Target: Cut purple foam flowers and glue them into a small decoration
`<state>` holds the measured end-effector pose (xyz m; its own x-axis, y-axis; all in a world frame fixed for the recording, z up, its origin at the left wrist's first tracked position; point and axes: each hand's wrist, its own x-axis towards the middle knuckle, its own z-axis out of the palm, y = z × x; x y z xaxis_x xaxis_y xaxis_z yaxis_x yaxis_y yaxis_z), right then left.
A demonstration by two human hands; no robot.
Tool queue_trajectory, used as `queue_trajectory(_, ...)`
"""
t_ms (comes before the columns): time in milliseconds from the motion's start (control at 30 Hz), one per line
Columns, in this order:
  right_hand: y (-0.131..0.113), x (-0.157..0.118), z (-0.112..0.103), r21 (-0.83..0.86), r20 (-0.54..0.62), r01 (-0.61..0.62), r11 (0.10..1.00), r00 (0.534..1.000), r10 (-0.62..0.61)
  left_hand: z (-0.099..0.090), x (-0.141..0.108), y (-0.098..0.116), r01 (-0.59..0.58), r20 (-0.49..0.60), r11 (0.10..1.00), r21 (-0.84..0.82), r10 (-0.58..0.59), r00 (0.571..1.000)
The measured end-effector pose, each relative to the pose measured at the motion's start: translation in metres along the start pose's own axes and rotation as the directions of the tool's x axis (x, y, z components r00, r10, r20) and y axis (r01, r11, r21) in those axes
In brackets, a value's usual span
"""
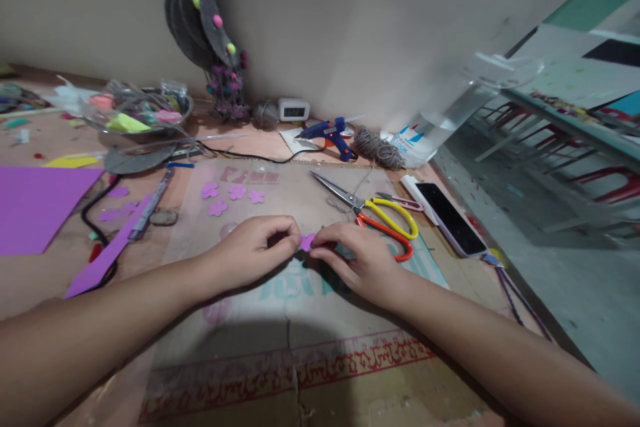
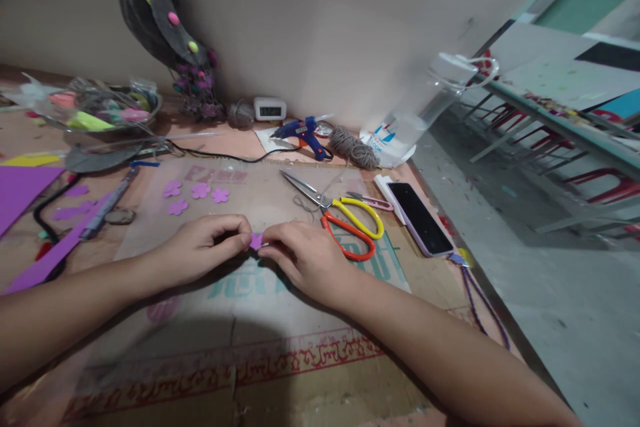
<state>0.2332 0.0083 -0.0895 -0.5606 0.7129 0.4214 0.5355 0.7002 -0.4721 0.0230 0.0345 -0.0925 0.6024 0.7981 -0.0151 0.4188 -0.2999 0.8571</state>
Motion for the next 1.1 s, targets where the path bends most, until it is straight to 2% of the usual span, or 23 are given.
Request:
queue_trajectory(433,0.002,-0.002,0.001,-0.004,-0.001,-0.005,1.000,1.000,0.005,0.001,0.000,0.000,-0.009,-0.001,1.000,-0.003,0.009,1.000)
queue_trajectory(500,0.004,-0.004,0.000,0.054,-0.069,-0.009,0.998,0.998,0.013,0.000,0.000,-0.001,-0.005,-0.004,0.999,-0.047,0.005,1.000)
queue_trajectory(600,0.004,-0.005,-0.005,0.136,-0.241,0.019,0.990,0.970,0.014,-0.001,0.000,-0.001,0.002,-0.028,0.991,-0.137,-0.006,1.000)
queue_trajectory(633,0.003,-0.005,-0.006,0.157,-0.237,0.008,0.988,0.971,0.030,-0.001,0.000,-0.002,0.008,-0.042,0.987,-0.164,-0.016,0.999)
queue_trajectory(700,0.001,-0.003,-0.009,0.209,-0.089,-0.103,0.973,0.988,0.124,-0.001,0.000,-0.002,0.017,-0.072,0.978,-0.210,-0.032,0.997)
queue_trajectory(767,-0.002,0.000,-0.009,0.287,0.129,-0.287,0.914,0.957,0.260,-0.002,0.000,-0.002,0.018,-0.090,0.972,-0.236,-0.041,0.995)
queue_trajectory(833,-0.004,0.004,-0.007,0.391,0.265,-0.430,0.814,0.899,0.347,-0.001,-0.001,-0.001,0.018,-0.094,0.969,-0.247,-0.043,0.995)
queue_trajectory(967,-0.003,0.009,0.000,0.651,0.371,-0.534,0.539,0.844,0.388,0.000,-0.003,0.002,0.012,-0.074,0.963,-0.268,-0.033,0.997)
queue_trajectory(1033,-0.001,0.008,0.003,0.731,0.417,-0.567,0.379,0.812,0.409,0.001,-0.003,0.003,-0.002,-0.067,0.961,-0.275,-0.017,0.998)
queue_trajectory(1100,0.001,0.006,0.005,0.787,0.421,-0.560,0.259,0.794,0.437,0.002,-0.003,0.003,-0.005,-0.068,0.964,-0.266,-0.014,0.998)
